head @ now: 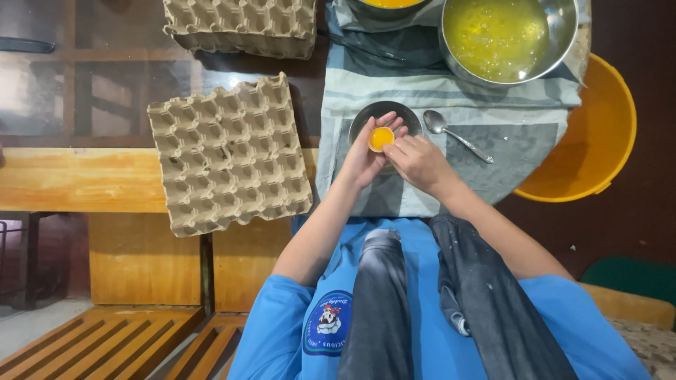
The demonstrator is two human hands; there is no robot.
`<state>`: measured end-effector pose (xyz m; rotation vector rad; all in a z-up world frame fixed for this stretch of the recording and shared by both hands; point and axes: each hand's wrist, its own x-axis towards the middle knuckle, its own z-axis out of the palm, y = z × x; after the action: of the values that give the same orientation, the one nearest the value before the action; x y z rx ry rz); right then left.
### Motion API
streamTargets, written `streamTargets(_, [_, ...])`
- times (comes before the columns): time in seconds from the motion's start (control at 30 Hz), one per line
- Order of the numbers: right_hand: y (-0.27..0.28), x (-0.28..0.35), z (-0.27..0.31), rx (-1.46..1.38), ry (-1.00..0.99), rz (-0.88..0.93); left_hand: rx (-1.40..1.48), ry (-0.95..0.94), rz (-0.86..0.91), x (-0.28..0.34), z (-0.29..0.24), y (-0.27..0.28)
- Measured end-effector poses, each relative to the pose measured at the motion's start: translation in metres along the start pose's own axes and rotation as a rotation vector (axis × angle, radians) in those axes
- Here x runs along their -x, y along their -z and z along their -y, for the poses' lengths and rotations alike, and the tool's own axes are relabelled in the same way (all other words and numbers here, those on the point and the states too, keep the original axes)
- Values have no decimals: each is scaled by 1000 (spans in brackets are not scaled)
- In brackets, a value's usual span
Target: Separating egg yolks from egg whites by hand and using eggshells over a bowl
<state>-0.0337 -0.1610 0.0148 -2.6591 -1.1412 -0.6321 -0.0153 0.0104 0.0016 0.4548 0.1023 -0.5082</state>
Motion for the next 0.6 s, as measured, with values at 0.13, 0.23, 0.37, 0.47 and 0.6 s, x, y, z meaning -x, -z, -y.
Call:
streamTargets(0.13, [24, -10, 8, -419, -262, 122, 8, 72, 11, -9, 5, 15])
streamTargets(0.23, [34, -25, 3, -798, -493, 150, 131, 79, -43, -12, 7, 17])
streamTargets(0.37, [29, -29, 2, -1262, -776, 228, 170, 105, -92, -16, 3, 18])
streamTargets(0.47, [26, -27, 2, -1638, -997, 218, 277, 136, -175, -32, 7, 30])
streamTargets(0.6, [36, -28, -3, -1982, -1151, 244, 333, 135, -219, -42, 13, 35])
